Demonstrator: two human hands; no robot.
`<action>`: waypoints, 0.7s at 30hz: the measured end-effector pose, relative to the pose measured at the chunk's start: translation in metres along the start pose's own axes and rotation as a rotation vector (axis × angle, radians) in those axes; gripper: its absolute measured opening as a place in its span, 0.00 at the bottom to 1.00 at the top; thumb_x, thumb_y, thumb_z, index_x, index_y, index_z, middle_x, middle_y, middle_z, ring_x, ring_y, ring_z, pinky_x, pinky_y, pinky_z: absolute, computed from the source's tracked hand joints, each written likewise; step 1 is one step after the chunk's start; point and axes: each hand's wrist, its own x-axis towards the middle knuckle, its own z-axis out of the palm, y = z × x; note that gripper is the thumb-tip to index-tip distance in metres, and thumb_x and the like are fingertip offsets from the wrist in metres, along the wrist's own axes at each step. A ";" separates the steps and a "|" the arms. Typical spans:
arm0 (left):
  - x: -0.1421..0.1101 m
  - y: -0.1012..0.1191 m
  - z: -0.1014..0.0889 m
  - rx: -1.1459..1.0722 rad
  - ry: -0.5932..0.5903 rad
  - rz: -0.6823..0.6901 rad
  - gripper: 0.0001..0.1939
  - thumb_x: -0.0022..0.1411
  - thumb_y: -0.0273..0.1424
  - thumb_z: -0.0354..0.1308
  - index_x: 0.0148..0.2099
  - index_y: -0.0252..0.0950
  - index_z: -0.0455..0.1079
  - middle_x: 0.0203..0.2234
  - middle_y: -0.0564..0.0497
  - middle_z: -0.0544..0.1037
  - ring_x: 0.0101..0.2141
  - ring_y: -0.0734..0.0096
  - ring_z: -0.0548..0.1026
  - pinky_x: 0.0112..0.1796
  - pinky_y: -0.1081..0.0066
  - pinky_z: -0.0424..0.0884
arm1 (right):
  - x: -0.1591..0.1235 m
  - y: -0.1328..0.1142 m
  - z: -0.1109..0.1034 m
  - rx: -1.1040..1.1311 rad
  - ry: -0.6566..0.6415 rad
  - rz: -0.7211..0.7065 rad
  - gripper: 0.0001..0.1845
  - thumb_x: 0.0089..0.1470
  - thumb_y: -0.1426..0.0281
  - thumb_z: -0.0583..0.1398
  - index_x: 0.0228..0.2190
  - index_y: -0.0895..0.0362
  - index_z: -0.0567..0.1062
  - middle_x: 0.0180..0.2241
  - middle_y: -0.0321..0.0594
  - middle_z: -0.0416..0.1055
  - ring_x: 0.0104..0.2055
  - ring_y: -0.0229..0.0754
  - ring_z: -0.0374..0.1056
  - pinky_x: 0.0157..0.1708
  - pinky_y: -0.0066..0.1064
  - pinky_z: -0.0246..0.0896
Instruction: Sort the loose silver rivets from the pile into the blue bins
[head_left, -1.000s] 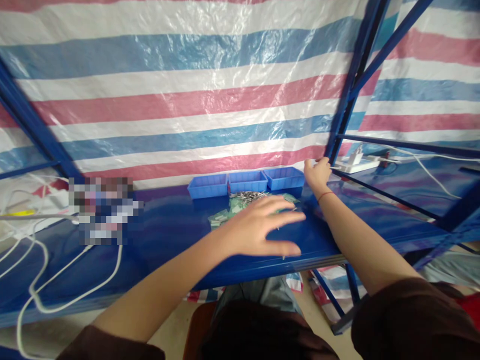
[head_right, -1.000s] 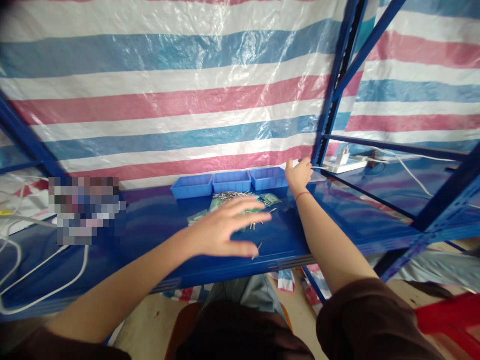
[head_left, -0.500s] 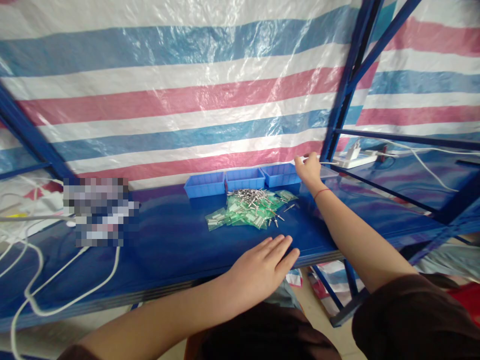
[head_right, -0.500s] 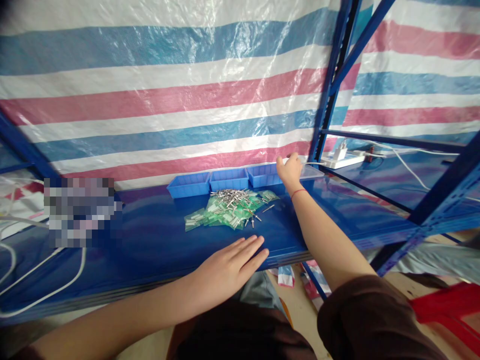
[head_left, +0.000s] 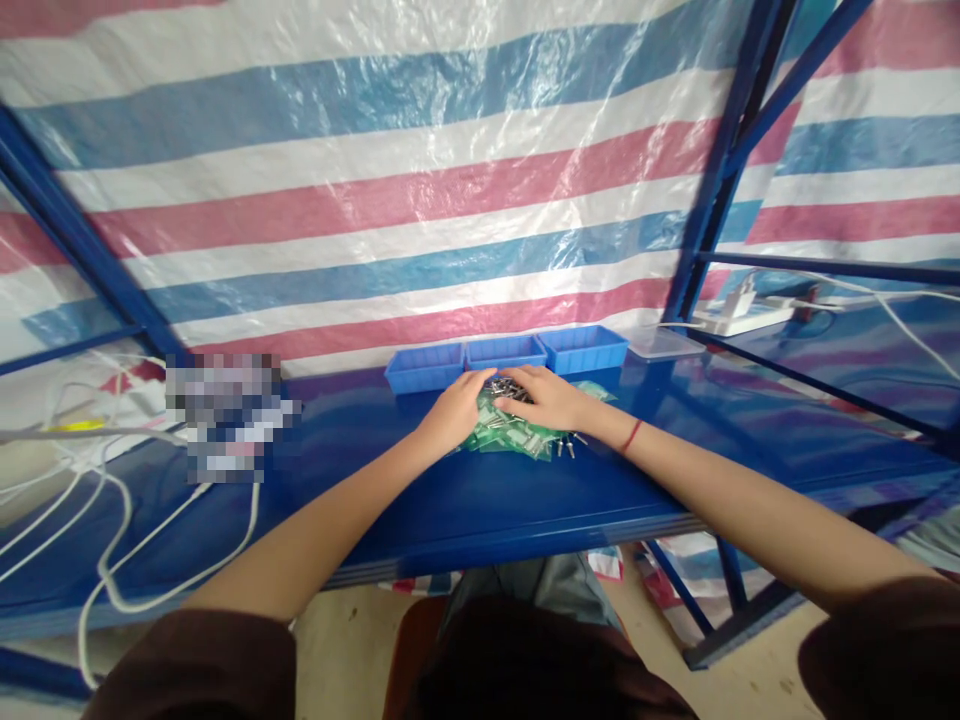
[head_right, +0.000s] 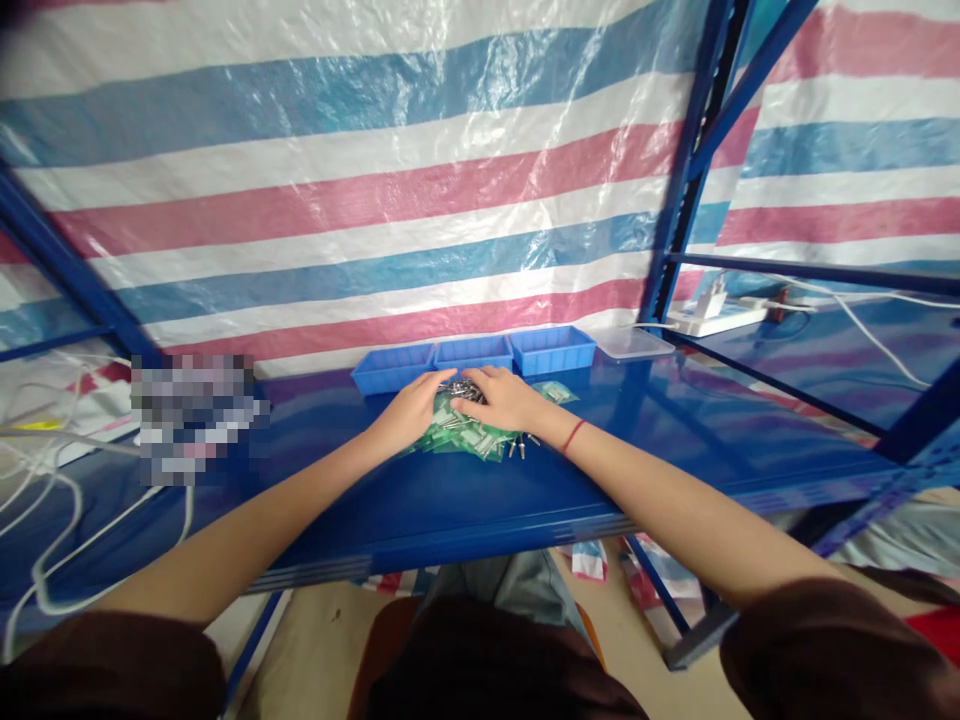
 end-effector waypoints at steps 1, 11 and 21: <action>0.002 -0.005 0.005 -0.016 -0.009 -0.058 0.24 0.60 0.18 0.40 0.57 0.31 0.60 0.53 0.40 0.69 0.54 0.64 0.67 0.56 0.60 0.62 | 0.001 -0.002 0.005 -0.026 -0.007 0.001 0.22 0.57 0.58 0.52 0.47 0.60 0.69 0.42 0.51 0.72 0.46 0.50 0.66 0.46 0.42 0.59; 0.000 0.013 0.012 -0.040 -0.116 -0.085 0.25 0.63 0.41 0.48 0.58 0.33 0.58 0.54 0.40 0.66 0.56 0.59 0.63 0.57 0.58 0.57 | 0.009 0.014 0.012 0.028 0.239 0.178 0.12 0.57 0.71 0.49 0.35 0.58 0.72 0.36 0.45 0.73 0.38 0.44 0.68 0.41 0.34 0.60; -0.004 0.008 0.016 0.062 0.098 -0.189 0.15 0.65 0.32 0.45 0.51 0.34 0.64 0.45 0.43 0.65 0.49 0.64 0.67 0.55 0.60 0.60 | 0.000 0.024 0.009 0.015 0.423 0.440 0.14 0.52 0.74 0.48 0.36 0.57 0.71 0.36 0.46 0.72 0.38 0.46 0.67 0.42 0.38 0.61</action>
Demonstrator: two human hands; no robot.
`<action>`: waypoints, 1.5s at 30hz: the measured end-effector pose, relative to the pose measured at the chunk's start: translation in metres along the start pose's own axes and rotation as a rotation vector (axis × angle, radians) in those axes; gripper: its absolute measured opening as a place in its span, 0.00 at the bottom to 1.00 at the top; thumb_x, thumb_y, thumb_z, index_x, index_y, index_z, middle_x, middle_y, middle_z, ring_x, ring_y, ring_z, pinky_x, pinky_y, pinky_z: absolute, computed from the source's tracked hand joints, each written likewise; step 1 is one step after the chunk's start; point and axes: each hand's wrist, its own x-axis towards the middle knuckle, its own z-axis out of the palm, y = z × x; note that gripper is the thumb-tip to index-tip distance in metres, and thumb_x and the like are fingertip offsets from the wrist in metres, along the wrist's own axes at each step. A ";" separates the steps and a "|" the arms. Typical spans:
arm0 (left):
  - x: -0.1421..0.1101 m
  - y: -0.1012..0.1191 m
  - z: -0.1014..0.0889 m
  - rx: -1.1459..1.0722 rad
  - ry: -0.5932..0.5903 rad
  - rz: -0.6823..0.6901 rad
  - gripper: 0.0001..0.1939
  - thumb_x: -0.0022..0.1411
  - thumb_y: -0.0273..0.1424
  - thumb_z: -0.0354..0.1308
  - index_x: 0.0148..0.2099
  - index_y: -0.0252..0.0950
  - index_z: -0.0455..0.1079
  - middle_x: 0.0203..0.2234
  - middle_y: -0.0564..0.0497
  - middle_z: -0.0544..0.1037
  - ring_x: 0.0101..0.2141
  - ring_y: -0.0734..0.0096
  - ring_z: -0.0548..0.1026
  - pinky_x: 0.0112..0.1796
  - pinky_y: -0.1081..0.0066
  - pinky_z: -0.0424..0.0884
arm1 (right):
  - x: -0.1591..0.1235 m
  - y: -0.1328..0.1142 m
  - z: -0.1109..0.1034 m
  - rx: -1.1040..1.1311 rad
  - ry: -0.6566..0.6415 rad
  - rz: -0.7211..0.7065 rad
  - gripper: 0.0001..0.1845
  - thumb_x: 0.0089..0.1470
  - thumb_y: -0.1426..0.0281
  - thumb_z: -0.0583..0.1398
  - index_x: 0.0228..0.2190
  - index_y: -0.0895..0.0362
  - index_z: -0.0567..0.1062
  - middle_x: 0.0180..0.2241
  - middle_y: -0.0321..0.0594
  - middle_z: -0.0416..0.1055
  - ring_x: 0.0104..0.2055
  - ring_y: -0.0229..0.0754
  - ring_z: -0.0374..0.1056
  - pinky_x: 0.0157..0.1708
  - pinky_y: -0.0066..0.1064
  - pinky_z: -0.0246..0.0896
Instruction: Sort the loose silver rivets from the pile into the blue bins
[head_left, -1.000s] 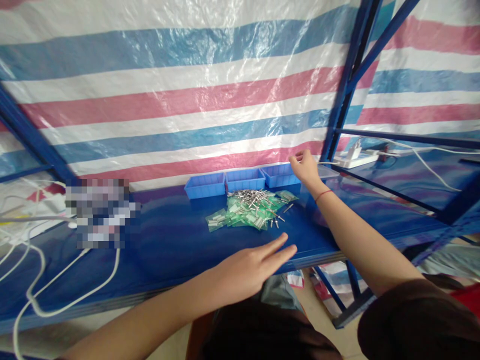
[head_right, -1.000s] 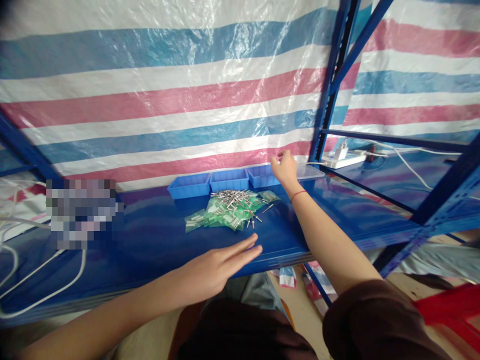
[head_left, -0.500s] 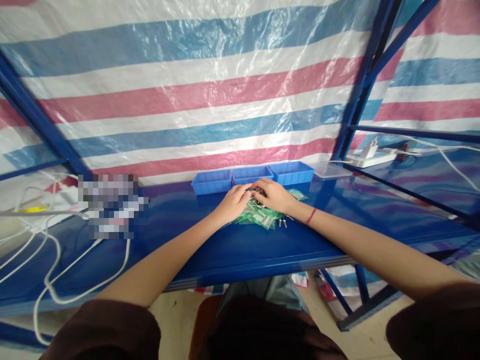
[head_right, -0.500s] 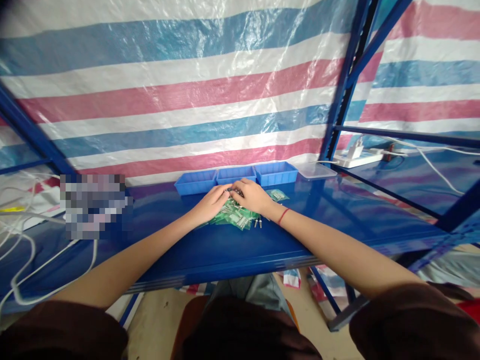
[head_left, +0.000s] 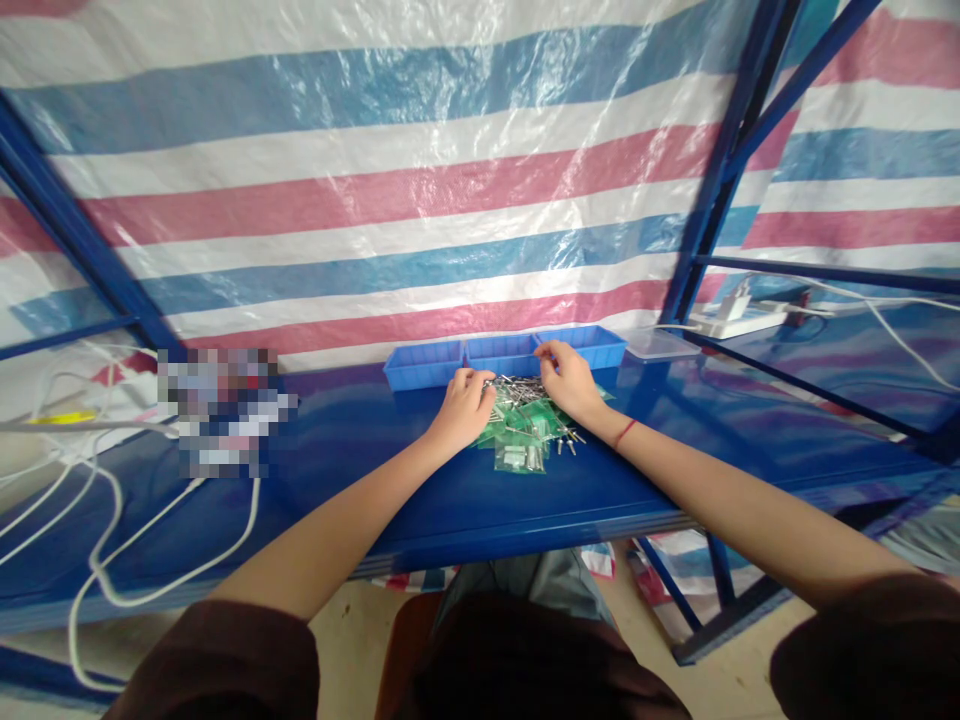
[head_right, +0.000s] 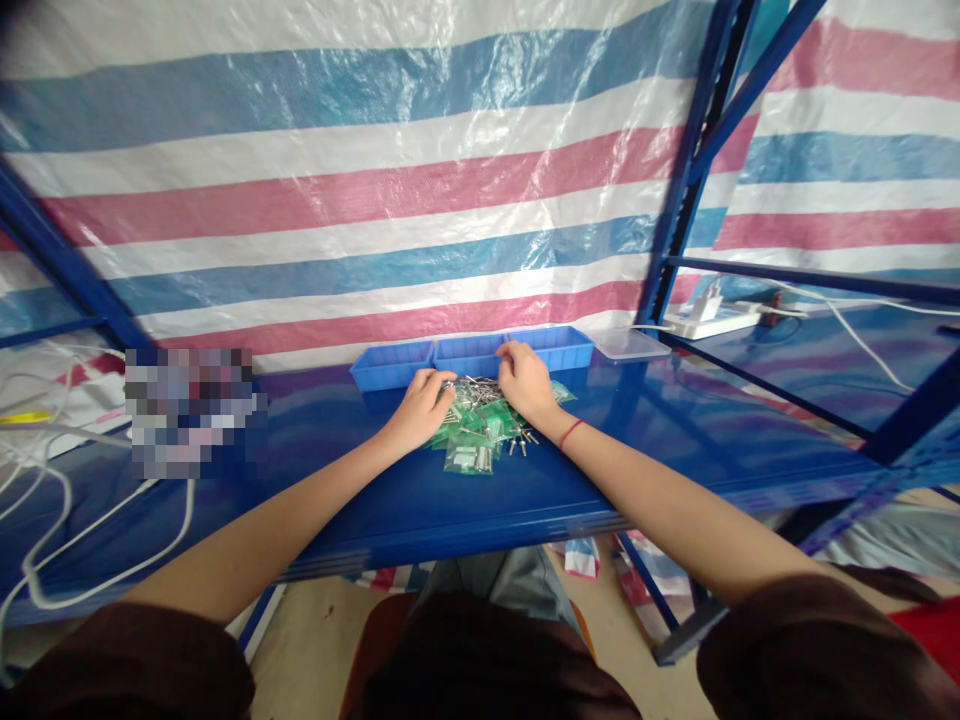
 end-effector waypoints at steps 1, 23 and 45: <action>-0.002 0.003 -0.002 0.027 0.028 0.009 0.16 0.65 0.33 0.45 0.52 0.35 0.64 0.47 0.42 0.64 0.51 0.62 0.65 0.55 0.59 0.59 | 0.001 0.000 -0.001 -0.014 0.002 0.011 0.14 0.53 0.72 0.49 0.36 0.57 0.72 0.36 0.45 0.72 0.38 0.46 0.67 0.42 0.39 0.61; 0.043 -0.043 -0.020 0.441 -0.129 0.036 0.20 0.66 0.34 0.40 0.56 0.41 0.65 0.41 0.44 0.76 0.42 0.61 0.73 0.48 0.61 0.63 | 0.043 0.041 -0.011 -0.334 -0.293 -0.059 0.19 0.51 0.75 0.54 0.45 0.62 0.73 0.43 0.50 0.75 0.45 0.49 0.71 0.50 0.41 0.58; -0.009 0.003 -0.007 -0.025 -0.189 0.169 0.22 0.59 0.42 0.54 0.52 0.36 0.62 0.45 0.44 0.68 0.50 0.59 0.66 0.52 0.59 0.63 | -0.016 -0.004 -0.003 -0.069 -0.362 -0.324 0.13 0.57 0.63 0.52 0.36 0.56 0.73 0.35 0.43 0.73 0.39 0.44 0.67 0.44 0.37 0.58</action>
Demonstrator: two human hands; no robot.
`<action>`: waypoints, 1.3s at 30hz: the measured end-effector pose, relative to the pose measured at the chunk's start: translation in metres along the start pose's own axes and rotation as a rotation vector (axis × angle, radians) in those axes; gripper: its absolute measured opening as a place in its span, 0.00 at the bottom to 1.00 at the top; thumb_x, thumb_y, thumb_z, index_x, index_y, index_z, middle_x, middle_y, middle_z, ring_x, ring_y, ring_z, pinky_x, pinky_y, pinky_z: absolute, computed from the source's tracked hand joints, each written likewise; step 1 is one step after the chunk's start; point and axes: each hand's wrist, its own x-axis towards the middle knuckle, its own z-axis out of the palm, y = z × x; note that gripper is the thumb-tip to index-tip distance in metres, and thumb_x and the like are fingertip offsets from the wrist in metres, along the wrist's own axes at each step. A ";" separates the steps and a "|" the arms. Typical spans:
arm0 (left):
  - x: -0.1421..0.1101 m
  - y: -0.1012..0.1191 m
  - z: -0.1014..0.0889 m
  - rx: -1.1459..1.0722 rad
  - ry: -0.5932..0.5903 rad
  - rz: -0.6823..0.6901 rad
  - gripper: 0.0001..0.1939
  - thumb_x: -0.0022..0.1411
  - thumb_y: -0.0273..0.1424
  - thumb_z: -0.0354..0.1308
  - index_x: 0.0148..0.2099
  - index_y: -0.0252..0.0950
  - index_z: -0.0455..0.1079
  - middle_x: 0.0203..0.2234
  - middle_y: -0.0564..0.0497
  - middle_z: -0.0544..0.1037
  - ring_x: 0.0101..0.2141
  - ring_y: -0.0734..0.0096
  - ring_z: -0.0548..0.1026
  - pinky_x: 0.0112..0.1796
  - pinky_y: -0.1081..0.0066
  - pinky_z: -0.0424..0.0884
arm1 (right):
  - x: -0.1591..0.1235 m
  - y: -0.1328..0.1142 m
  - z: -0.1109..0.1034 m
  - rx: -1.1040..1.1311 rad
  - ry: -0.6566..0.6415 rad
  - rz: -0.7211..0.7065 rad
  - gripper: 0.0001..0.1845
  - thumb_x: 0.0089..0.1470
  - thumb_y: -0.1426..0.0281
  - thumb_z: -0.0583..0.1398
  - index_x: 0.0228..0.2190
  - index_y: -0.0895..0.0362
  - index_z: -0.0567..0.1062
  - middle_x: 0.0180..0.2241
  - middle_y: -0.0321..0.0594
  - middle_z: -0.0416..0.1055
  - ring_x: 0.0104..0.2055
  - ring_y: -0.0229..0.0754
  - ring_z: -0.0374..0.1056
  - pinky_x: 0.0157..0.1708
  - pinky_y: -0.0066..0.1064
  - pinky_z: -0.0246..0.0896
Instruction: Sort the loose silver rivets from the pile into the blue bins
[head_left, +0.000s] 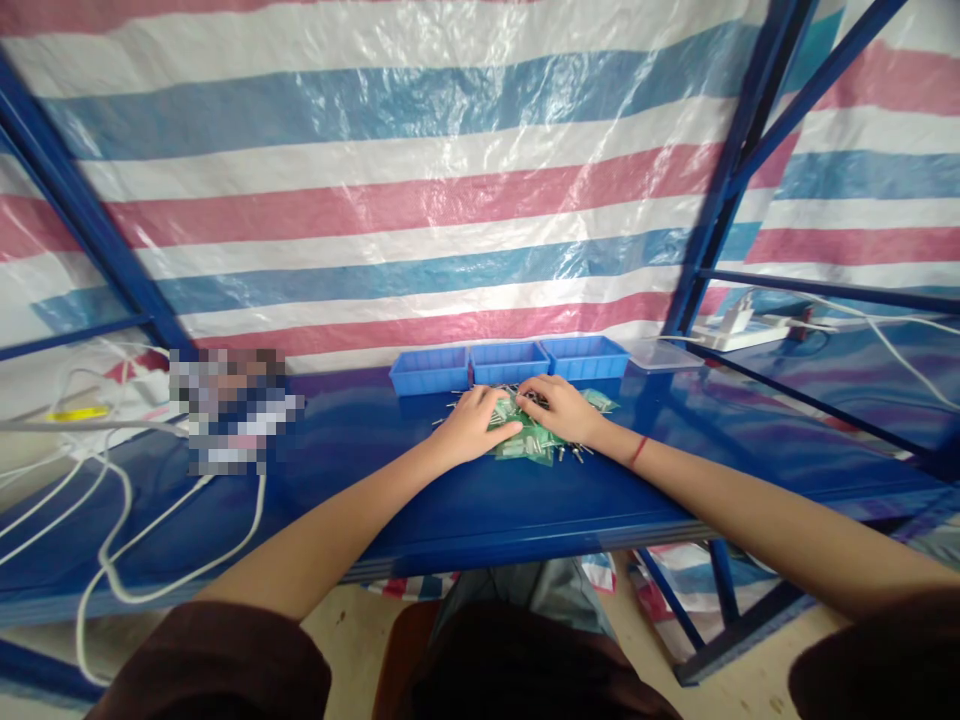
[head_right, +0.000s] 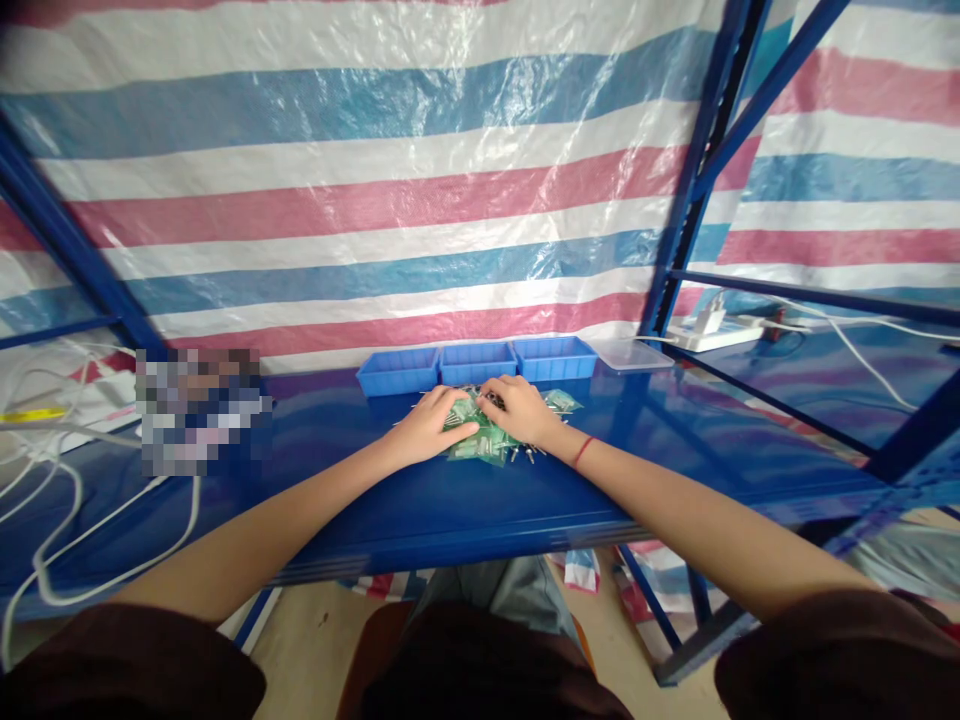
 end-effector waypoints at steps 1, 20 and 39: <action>0.001 -0.001 0.001 -0.009 0.028 -0.009 0.21 0.58 0.41 0.55 0.51 0.36 0.62 0.45 0.44 0.68 0.50 0.59 0.66 0.52 0.59 0.63 | 0.002 0.001 0.001 0.017 0.027 0.006 0.12 0.57 0.64 0.52 0.34 0.56 0.72 0.32 0.42 0.72 0.36 0.43 0.67 0.42 0.35 0.58; 0.015 -0.022 -0.002 -0.253 0.473 -0.013 0.17 0.63 0.26 0.47 0.54 0.36 0.62 0.44 0.44 0.73 0.47 0.66 0.71 0.51 0.62 0.65 | 0.032 -0.042 0.006 0.083 0.111 0.004 0.10 0.48 0.68 0.58 0.33 0.58 0.75 0.34 0.42 0.76 0.40 0.46 0.69 0.49 0.41 0.53; 0.006 -0.001 -0.026 -0.964 0.236 -0.317 0.21 0.52 0.47 0.59 0.38 0.34 0.66 0.24 0.52 0.74 0.29 0.71 0.73 0.32 0.72 0.66 | 0.012 -0.046 -0.024 0.006 0.446 -0.393 0.10 0.55 0.74 0.54 0.31 0.53 0.75 0.39 0.41 0.74 0.44 0.46 0.62 0.44 0.41 0.58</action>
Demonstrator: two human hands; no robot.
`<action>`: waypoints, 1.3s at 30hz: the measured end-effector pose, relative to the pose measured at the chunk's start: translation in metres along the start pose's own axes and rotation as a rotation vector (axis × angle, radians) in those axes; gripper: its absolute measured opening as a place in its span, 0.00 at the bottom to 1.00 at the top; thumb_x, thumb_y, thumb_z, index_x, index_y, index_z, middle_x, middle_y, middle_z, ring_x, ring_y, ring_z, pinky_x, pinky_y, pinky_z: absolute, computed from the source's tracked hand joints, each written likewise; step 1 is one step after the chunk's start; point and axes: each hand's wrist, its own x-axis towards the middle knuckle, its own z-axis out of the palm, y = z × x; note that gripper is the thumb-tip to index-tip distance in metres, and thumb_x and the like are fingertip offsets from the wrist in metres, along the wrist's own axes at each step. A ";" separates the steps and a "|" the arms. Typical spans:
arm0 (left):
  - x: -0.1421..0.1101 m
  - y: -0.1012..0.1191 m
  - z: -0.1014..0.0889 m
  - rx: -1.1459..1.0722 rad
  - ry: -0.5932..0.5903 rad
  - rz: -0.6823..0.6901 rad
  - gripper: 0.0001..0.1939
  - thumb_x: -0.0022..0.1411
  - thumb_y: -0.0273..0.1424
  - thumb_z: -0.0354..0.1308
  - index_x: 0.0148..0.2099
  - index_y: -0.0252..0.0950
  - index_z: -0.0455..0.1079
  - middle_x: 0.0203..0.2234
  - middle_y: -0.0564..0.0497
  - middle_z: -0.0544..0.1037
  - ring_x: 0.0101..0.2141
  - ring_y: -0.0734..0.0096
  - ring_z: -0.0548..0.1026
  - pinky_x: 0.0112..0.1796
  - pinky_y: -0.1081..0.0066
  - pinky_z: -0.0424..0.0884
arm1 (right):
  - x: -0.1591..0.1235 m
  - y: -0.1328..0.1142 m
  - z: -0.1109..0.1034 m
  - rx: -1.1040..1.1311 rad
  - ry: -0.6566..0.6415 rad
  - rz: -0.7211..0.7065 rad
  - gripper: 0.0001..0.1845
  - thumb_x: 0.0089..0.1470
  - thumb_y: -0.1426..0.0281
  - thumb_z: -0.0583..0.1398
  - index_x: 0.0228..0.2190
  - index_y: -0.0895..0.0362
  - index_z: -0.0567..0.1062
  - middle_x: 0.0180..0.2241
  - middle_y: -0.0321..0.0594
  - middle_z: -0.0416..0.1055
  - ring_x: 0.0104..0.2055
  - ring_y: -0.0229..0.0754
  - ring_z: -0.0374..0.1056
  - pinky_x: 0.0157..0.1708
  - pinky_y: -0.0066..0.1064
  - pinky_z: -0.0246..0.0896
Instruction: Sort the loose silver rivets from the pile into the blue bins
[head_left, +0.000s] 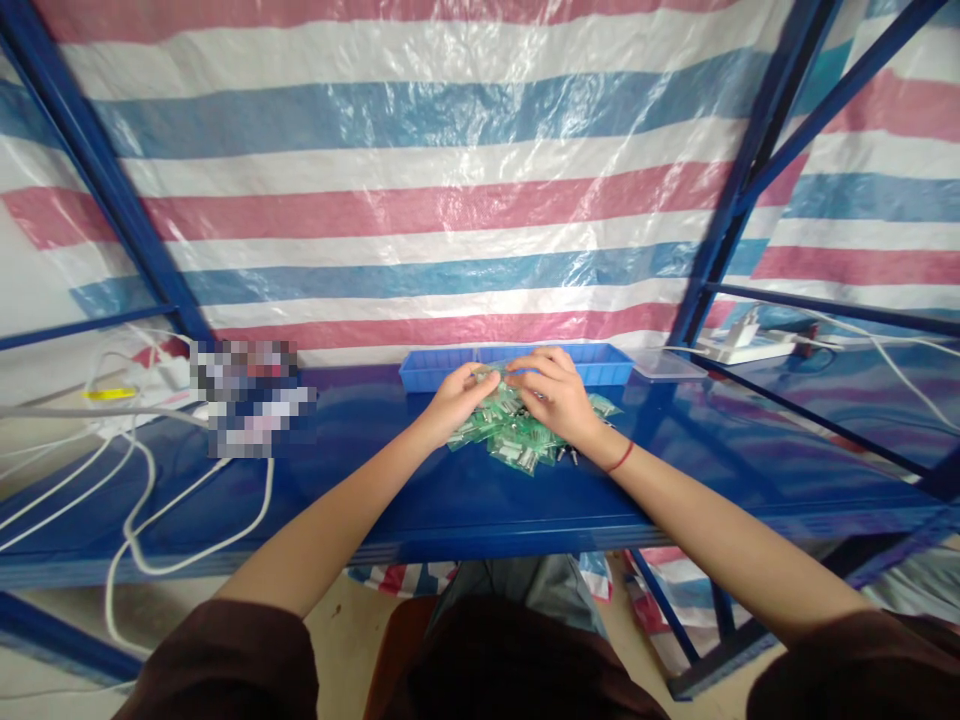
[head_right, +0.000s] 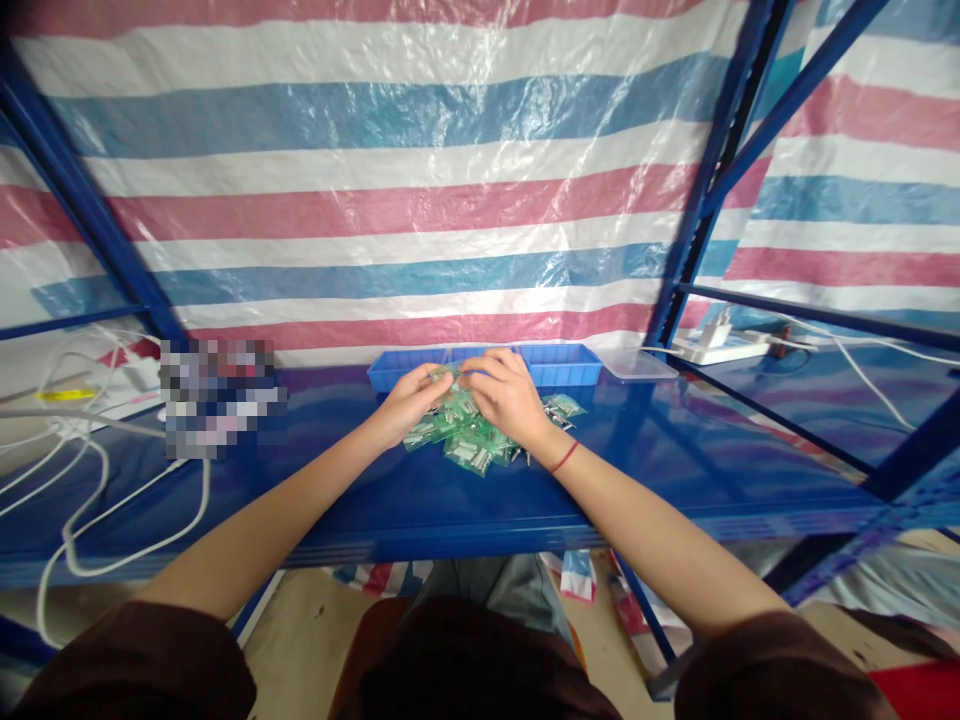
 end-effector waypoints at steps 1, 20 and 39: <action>0.001 -0.001 0.000 -0.033 0.016 0.026 0.20 0.52 0.45 0.60 0.37 0.34 0.64 0.24 0.53 0.74 0.28 0.72 0.72 0.32 0.73 0.66 | 0.000 -0.001 0.000 0.020 0.015 0.017 0.10 0.55 0.74 0.54 0.32 0.54 0.75 0.41 0.42 0.73 0.44 0.46 0.63 0.44 0.40 0.58; -0.004 -0.005 -0.001 0.665 -0.033 0.476 0.09 0.60 0.33 0.53 0.44 0.38 0.67 0.41 0.49 0.74 0.43 0.66 0.72 0.47 0.64 0.66 | 0.001 0.006 0.018 0.891 -0.065 0.788 0.19 0.46 0.62 0.62 0.38 0.53 0.61 0.20 0.26 0.58 0.21 0.34 0.58 0.22 0.28 0.53; 0.050 -0.030 -0.059 1.037 0.457 0.080 0.26 0.59 0.42 0.53 0.54 0.31 0.62 0.50 0.31 0.70 0.58 0.40 0.56 0.55 0.40 0.43 | -0.007 0.005 0.027 -0.035 -0.579 0.196 0.17 0.53 0.62 0.58 0.42 0.57 0.74 0.40 0.46 0.74 0.46 0.51 0.66 0.45 0.45 0.56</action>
